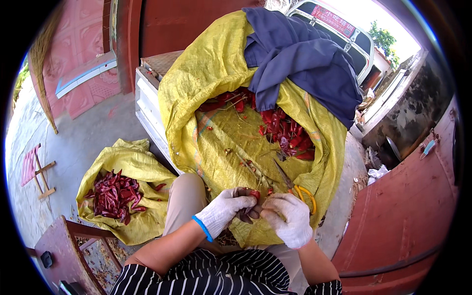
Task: The person sits on the ground and uses orange-handled scissors to trim the stems off red chili peppers. They pick peppers from a large yellow sack, cut the stems, and place the trimmed peppers into a smaller sack on their left.
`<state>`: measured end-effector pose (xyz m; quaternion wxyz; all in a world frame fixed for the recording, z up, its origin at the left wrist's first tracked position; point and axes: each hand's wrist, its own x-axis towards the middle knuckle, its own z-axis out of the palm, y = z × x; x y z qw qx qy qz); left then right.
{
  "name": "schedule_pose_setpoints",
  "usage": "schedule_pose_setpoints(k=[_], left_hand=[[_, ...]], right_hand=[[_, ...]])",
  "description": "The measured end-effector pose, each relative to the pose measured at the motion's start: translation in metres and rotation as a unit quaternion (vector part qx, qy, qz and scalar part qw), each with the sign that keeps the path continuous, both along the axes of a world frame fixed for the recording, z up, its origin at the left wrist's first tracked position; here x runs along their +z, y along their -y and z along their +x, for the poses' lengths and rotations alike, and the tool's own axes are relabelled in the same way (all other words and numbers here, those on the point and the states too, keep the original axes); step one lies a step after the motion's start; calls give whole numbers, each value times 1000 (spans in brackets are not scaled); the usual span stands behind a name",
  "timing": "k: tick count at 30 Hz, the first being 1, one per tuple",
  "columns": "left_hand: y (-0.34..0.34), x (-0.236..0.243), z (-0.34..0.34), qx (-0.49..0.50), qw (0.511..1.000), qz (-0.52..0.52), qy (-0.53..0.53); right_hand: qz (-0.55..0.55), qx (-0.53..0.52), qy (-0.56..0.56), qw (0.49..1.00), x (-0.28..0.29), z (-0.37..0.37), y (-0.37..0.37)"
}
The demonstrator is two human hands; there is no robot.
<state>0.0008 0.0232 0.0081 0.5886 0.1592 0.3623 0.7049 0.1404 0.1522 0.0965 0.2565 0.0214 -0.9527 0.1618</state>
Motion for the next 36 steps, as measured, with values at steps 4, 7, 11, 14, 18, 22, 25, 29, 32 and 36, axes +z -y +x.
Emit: schedule_pose_setpoints(k=[4,7,11,14,18,22,25,29,32,36], left_hand=[[4,14,6,-14,994,-8,-104],[3,14,8,-32,986,-17,-161],[10,14,15,-33,985,0,-170],[19,11,23,-36,988,12,-150],[28,8,26,-64,990,-14,-127],[40,-2,31,-54,992,-25,-116],[38,4,43,-46,977,39,-207],[38,12,38,-65,989,-18,-131],[40,8,28,-83,992,23,-90],[42,14,23,-63,997,43,-12]], right_hand=[[-209,-128,108,963,6,-5,-4],[-189,-65,94,975,4,-9,-2],[-25,7,12,1000,-2,-6,0],[-35,6,37,999,-6,-1,8],[-129,-35,43,990,-10,7,24],[-394,-94,71,912,-30,15,42],[-519,-84,27,850,-43,20,41],[-430,-158,106,883,-34,28,36],[-283,-178,181,925,-21,36,28],[-106,-145,261,949,-6,43,12]])
